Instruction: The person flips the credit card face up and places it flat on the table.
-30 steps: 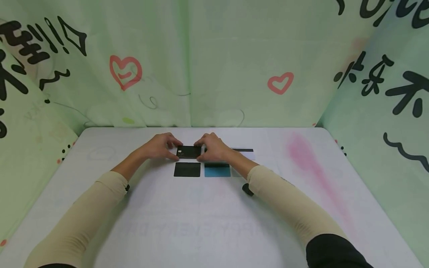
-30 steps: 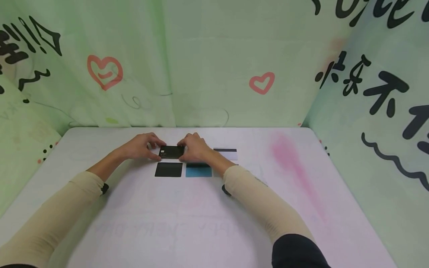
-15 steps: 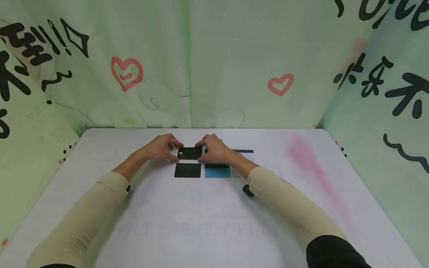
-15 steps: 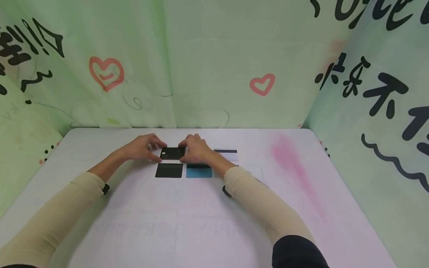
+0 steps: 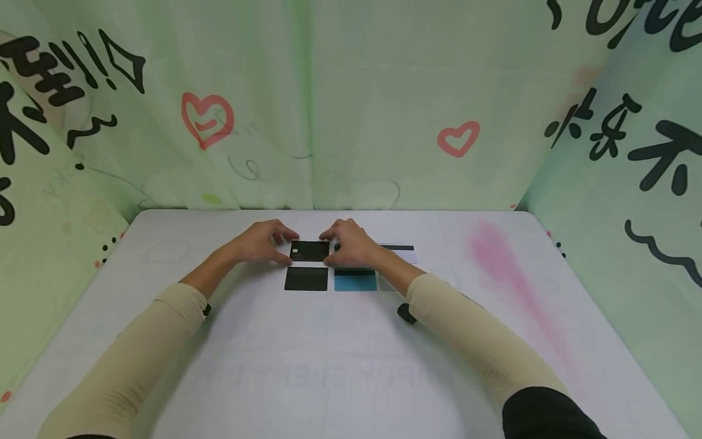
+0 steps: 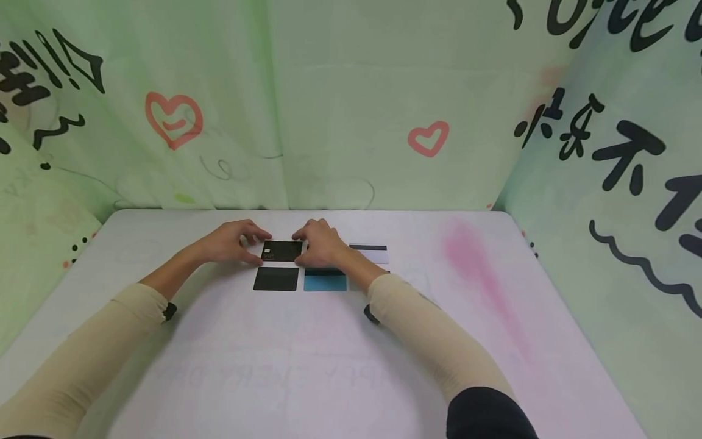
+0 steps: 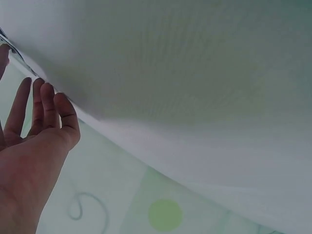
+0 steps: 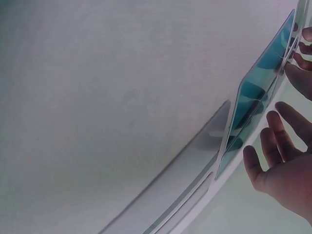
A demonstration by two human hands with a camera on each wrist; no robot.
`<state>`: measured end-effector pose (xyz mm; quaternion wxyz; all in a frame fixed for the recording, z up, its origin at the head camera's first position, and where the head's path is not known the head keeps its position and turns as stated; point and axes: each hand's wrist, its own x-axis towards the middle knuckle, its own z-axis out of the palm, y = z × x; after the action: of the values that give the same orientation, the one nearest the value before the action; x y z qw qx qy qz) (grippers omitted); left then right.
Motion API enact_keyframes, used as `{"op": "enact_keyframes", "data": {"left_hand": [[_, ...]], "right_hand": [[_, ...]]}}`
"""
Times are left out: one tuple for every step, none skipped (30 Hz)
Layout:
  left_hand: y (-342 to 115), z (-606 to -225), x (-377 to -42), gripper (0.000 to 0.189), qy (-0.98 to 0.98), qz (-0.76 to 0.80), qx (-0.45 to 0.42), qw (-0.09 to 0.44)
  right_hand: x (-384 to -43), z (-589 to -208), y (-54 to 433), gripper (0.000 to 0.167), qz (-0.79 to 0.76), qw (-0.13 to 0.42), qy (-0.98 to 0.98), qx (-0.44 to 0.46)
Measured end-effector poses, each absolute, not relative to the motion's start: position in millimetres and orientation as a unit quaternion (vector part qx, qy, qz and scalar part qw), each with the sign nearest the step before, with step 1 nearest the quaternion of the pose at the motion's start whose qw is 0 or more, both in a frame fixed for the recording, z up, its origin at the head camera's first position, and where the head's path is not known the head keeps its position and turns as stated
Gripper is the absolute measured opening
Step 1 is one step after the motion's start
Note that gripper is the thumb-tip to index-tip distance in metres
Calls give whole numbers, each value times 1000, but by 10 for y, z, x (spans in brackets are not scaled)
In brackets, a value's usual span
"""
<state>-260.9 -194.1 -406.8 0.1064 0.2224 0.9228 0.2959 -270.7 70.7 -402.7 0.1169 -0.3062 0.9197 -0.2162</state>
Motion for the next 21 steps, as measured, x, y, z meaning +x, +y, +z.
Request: {"op": "enact_keyframes", "data": {"left_hand": [[-1943,-4071,-2606,58,923,296,224,103],[-1947,-4080,-2604,58,923,296,225,99],[-1950,-4084,-2599,58,923,297,224,98],[-1950,-4087,-2594,58,923,298,222,98],[-1949,-4089,-2588,58,923,299,220,97],[-1952,-4090,-2582,58,922,303,218,100],[-1955,-4094,-2574,58,921,308,216,100],[-1958,-4094,-2564,57,920,313,214,101],[-1960,-4092,-2552,57,918,319,215,101],[-1963,-4086,-2536,57,915,325,217,100],[-1966,-4078,-2518,57,912,332,219,100],[-1968,-4071,-2501,57,909,338,221,100],[-1974,-4064,-2479,57,907,343,222,100],[-1978,-4056,-2455,57,904,349,224,102],[-1980,-4048,-2431,57,902,354,224,105],[-1982,-4044,-2409,57,900,358,224,109],[-1983,-4046,-2391,57,898,360,225,113],[-1982,-4047,-2372,58,897,361,225,116],[-1979,-4047,-2352,58,896,362,227,121],[-1974,-4049,-2334,58,895,362,228,124],[-1969,-4055,-2322,58,895,361,230,126]], "right_hand": [[-2703,-4026,714,54,-218,115,920,-306],[-2698,-4025,721,54,-222,114,919,-305],[-2694,-4025,728,53,-223,112,919,-304],[-2689,-4025,734,53,-224,109,919,-304],[-2684,-4024,741,52,-225,107,920,-304],[-2677,-4022,749,51,-225,103,919,-305],[-2668,-4022,753,51,-228,101,919,-307],[-2658,-4020,760,50,-230,98,918,-309],[-2647,-4018,766,50,-232,96,916,-312],[-2634,-4013,771,49,-236,95,914,-315],[-2622,-4007,776,49,-240,93,912,-318],[-2608,-4000,781,48,-244,90,910,-322],[-2593,-3995,780,47,-248,90,908,-324],[-2577,-3990,781,46,-251,88,907,-327],[-2559,-3985,781,46,-255,89,905,-328],[-2541,-3978,781,45,-259,91,903,-331],[-2523,-3976,781,44,-261,92,901,-333],[-2500,-3970,780,43,-262,94,900,-337],[-2483,-3972,779,42,-261,95,898,-340],[-2466,-3975,777,41,-261,97,897,-343],[-2450,-3980,777,40,-261,98,896,-345]]}}
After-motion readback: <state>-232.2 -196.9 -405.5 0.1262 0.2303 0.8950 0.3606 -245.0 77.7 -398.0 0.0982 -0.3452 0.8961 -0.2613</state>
